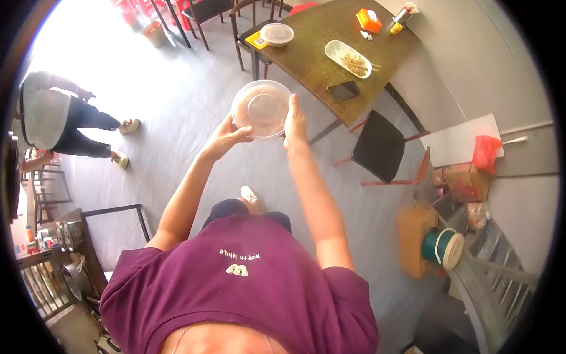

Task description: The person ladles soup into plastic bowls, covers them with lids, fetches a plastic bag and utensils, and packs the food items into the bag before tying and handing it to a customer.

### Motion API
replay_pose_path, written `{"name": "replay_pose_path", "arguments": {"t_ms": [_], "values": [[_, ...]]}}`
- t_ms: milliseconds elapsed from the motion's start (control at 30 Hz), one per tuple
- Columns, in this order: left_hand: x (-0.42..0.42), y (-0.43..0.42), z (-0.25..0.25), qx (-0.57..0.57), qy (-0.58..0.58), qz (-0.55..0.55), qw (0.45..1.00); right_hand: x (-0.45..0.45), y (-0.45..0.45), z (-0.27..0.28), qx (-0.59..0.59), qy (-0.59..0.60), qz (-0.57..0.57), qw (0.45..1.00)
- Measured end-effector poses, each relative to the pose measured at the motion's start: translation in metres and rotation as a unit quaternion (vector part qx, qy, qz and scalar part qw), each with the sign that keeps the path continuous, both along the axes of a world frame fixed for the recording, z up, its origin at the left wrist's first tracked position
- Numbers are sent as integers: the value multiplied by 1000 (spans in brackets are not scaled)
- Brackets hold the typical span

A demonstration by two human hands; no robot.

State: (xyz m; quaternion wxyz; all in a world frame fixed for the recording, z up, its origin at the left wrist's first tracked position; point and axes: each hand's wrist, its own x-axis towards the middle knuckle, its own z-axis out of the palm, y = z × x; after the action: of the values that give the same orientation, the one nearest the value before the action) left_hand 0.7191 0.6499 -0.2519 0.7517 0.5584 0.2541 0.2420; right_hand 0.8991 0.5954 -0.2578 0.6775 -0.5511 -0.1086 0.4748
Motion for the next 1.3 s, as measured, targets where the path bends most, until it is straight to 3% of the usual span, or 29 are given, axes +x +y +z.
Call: {"name": "replay_pose_path", "arguments": {"t_ms": [233, 333, 400, 533, 700, 800, 1033, 1167, 1300], "values": [[76, 83, -7, 48, -33, 47, 997, 73, 89, 8, 20, -22, 17, 999], [103, 123, -8, 47, 53, 30, 997, 113, 137, -5, 2, 3, 47, 999], [128, 150, -8, 40, 66, 89, 993, 136, 169, -8, -7, 28, 71, 997], [180, 212, -28, -3, 101, 185, 978, 187, 247, -12, -28, -32, 105, 994], [237, 280, -47, -23, 57, 277, 959, 237, 333, -32, -70, -108, 150, 980], [254, 315, -69, -25, 52, 310, 949, 253, 380, -60, -19, -140, 179, 974], [272, 349, -118, -26, 115, 351, 929, 274, 417, -108, -29, -117, 224, 967], [280, 346, -121, 21, 178, 386, 905, 278, 422, -124, -32, -85, 216, 972], [281, 348, -115, 12, 161, 374, 914, 277, 420, -112, -64, -100, 200, 973]]}}
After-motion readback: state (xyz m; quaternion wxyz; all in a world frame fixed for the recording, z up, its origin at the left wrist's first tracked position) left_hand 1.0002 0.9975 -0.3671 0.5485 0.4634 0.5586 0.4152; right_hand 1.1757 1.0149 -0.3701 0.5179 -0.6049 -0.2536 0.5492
